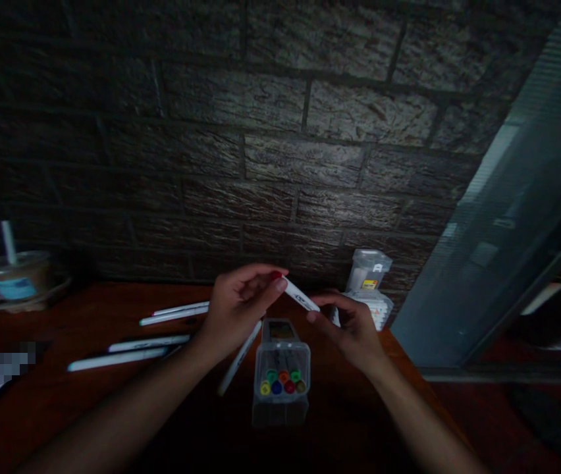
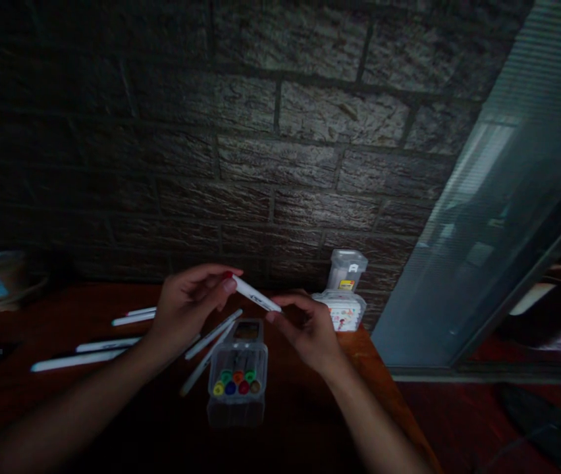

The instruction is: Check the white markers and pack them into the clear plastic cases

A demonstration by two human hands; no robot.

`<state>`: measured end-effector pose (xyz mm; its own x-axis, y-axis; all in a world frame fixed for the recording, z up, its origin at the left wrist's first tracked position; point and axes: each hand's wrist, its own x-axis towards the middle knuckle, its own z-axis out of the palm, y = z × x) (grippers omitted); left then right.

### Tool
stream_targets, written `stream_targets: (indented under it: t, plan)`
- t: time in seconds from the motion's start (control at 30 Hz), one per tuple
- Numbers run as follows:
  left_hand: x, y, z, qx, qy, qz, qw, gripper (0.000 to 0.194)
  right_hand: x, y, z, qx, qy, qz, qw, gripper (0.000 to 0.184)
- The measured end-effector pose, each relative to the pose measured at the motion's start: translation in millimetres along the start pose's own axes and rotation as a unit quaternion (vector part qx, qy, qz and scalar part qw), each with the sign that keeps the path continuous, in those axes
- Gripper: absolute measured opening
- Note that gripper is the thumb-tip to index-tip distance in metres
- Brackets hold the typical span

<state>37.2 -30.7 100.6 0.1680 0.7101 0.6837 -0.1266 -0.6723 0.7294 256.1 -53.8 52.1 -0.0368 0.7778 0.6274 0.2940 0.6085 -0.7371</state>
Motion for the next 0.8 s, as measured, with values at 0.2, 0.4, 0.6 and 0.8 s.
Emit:
stream_targets:
  t: [0.2,0.4,0.6,0.8]
  plan:
    - [-2,-10,-8.8,-0.018,-0.017,-0.032,0.999,0.009,2,8,1,0.081,0.021,0.04,0.996,0.017]
    - [-7,-18,-15.6,-0.028,-0.04,-0.064,0.997,0.016,1,13,-1,0.146,-0.014,0.113,0.983,0.018]
    - [-15,-12,-12.5,-0.01,-0.084,-0.06,0.995,0.022,-1,22,1,0.136,-0.039,0.109,0.984,0.019]
    - [-23,3,-8.7,0.024,-0.138,-0.014,0.99,0.021,-3,21,3,0.128,-0.08,0.089,0.985,0.027]
